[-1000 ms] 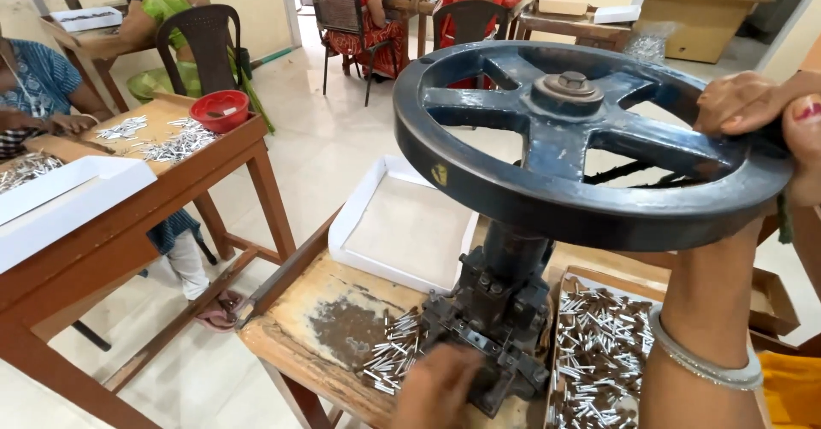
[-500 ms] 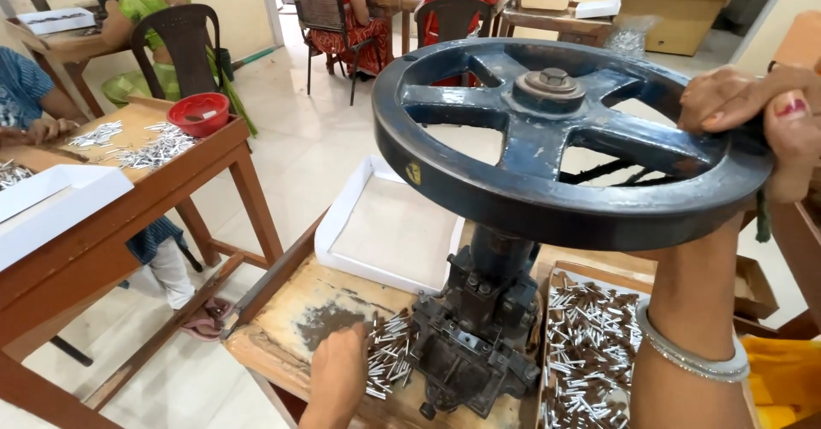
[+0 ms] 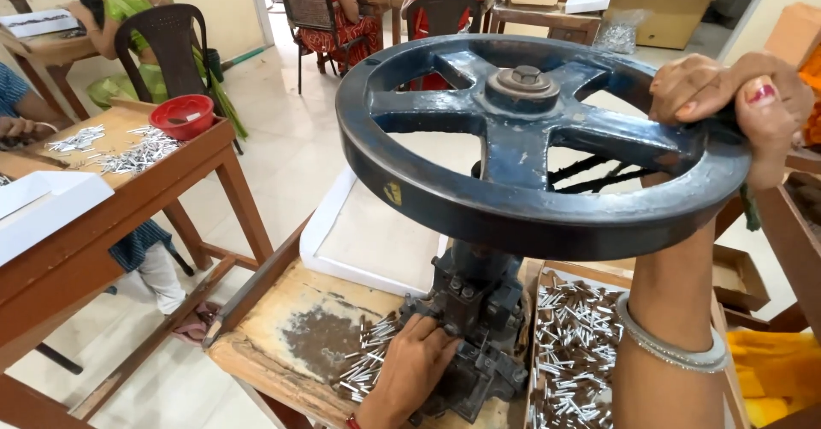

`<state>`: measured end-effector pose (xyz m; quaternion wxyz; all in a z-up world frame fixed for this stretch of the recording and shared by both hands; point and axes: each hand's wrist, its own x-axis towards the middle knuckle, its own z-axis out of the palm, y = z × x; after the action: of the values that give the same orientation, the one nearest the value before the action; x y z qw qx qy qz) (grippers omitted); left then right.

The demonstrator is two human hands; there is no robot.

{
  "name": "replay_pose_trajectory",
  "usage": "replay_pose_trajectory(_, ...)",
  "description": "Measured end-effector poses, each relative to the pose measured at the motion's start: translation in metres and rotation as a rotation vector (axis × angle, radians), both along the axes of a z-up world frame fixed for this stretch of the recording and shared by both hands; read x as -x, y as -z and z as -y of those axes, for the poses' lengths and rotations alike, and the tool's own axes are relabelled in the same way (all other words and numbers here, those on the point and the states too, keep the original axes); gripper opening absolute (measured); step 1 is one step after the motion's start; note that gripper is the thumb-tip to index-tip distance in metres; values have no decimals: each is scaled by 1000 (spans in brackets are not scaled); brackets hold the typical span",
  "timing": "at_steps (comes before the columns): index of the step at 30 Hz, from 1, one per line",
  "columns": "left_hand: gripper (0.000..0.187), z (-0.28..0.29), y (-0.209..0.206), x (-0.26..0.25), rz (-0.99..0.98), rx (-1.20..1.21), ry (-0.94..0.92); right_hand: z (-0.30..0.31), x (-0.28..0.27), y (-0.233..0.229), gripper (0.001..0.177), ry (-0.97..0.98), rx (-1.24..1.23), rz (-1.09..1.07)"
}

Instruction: Operating a manual hand-wheel press to process small white components.

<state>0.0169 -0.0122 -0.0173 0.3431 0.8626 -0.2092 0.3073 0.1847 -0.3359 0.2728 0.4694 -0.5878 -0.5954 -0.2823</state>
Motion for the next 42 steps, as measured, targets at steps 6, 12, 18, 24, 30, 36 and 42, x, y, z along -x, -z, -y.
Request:
replay_pose_trajectory(6, 17, -11, -15, 8, -242, 242, 183, -4, 19, -8, 36, 55, 113, 52)
replay_pose_trajectory(12, 18, -14, -21, 16, -214, 250, 246, -31, 62, 30, 32, 50, -182, -75)
replay_pose_trajectory(18, 17, -5, -23, 19, -161, 171, 203, -147, 174, 18, 25, 913, -313, 445)
replay_pose_trajectory(24, 20, 12, -4, 17, 42, -101, 34, -77, 110, 15, 37, 301, 103, 666)
replay_pose_trajectory(30, 8, 51, 43, 23, -306, 306, -97, -3, -14, 62, 40, -6, -441, -34)
replay_pose_trajectory(36, 24, 30, 60, 36, -353, 269, 300, -24, 8, 27, 33, -40, -126, 75)
replay_pose_trajectory(42, 10, -97, 44, 28, -460, -44, -519, 61, -127, 117, 38, 202, -327, 26)
